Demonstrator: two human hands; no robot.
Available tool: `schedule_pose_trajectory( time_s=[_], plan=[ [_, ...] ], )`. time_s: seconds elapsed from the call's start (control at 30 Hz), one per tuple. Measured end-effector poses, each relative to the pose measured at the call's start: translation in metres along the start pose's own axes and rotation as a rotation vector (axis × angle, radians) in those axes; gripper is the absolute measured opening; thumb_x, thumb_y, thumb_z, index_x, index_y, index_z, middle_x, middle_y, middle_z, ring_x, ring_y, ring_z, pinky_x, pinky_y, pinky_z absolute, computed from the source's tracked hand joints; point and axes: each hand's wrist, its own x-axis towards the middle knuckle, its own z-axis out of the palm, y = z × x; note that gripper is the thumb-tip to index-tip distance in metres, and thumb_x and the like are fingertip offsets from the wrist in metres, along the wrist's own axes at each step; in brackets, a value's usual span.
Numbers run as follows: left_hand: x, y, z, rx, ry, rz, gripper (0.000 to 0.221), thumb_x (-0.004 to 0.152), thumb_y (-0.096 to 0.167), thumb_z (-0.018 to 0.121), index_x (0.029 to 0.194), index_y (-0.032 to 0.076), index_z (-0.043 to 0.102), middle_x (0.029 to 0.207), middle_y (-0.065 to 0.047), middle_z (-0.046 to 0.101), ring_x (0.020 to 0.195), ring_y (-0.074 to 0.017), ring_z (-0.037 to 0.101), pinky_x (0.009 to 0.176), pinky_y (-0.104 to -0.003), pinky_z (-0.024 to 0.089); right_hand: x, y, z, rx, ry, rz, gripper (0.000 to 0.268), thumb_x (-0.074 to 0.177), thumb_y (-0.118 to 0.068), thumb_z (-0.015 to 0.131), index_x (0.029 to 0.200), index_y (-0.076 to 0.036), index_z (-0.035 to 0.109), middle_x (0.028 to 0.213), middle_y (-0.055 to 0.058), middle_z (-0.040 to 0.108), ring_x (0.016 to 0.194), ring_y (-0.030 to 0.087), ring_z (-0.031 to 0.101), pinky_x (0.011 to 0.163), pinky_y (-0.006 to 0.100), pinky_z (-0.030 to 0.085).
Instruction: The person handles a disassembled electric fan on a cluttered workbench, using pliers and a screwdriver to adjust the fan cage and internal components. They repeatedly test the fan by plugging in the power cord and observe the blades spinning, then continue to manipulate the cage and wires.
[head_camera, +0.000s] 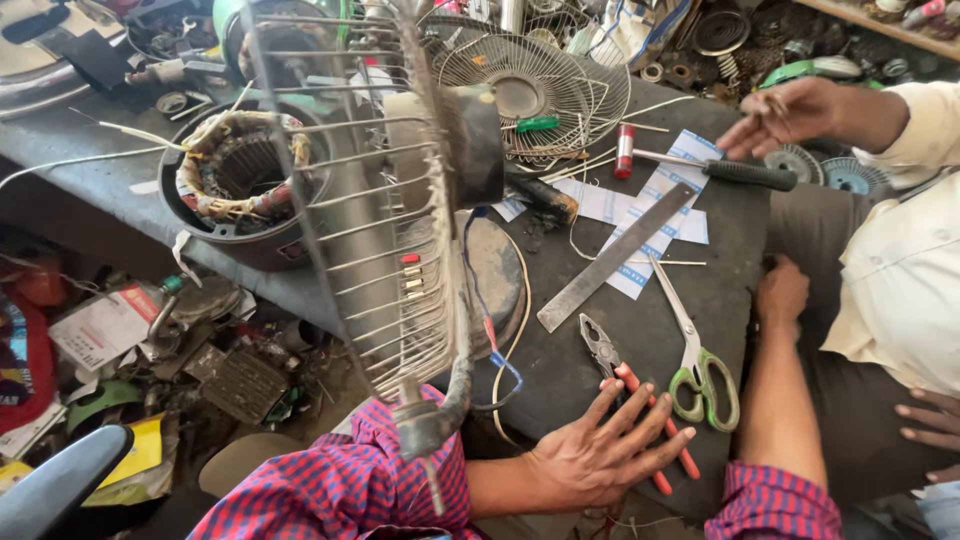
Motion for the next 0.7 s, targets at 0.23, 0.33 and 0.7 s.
schedule_pose_trajectory(
  time_s=[0.23,0.33,0.7],
  plan=[
    [-0.002,0.001,-0.005,-0.017,0.027,-0.011,0.077,0.089,0.032,0.062,0.161,0.01,0.04,0.157,-0.025,0.049,0.148,-0.0417,0.047,0.122,-0.061,0.038,-0.099,-0.003,-0.039,0.389,0.058,-0.026,0.027,0.099,-0.011,0.074,0.123,0.0,0.071,0.105,0.021,0.072,0.093,0.031,0.068,0.084,0.039,0.052],
    [-0.008,0.0,-0.006,-0.022,0.071,-0.004,0.076,0.093,0.031,0.061,0.162,0.009,0.038,0.158,-0.025,0.048,0.149,-0.041,0.047,0.124,-0.06,0.038,-0.167,-0.007,-0.065,0.671,0.005,0.132,0.031,0.103,-0.01,0.067,0.132,0.0,0.071,0.107,0.016,0.069,0.093,0.021,0.062,0.085,0.031,0.05],
    [-0.038,-0.012,-0.021,-0.395,0.077,0.091,0.08,0.088,0.024,0.067,0.161,0.009,0.038,0.162,-0.025,0.042,0.149,-0.0394,0.045,0.124,-0.054,0.034,-0.434,-0.085,-0.116,1.12,0.153,0.827,0.032,0.099,-0.009,0.063,0.13,0.0,0.063,0.109,-0.002,0.072,0.09,0.005,0.067,0.076,0.02,0.053]
  ],
)
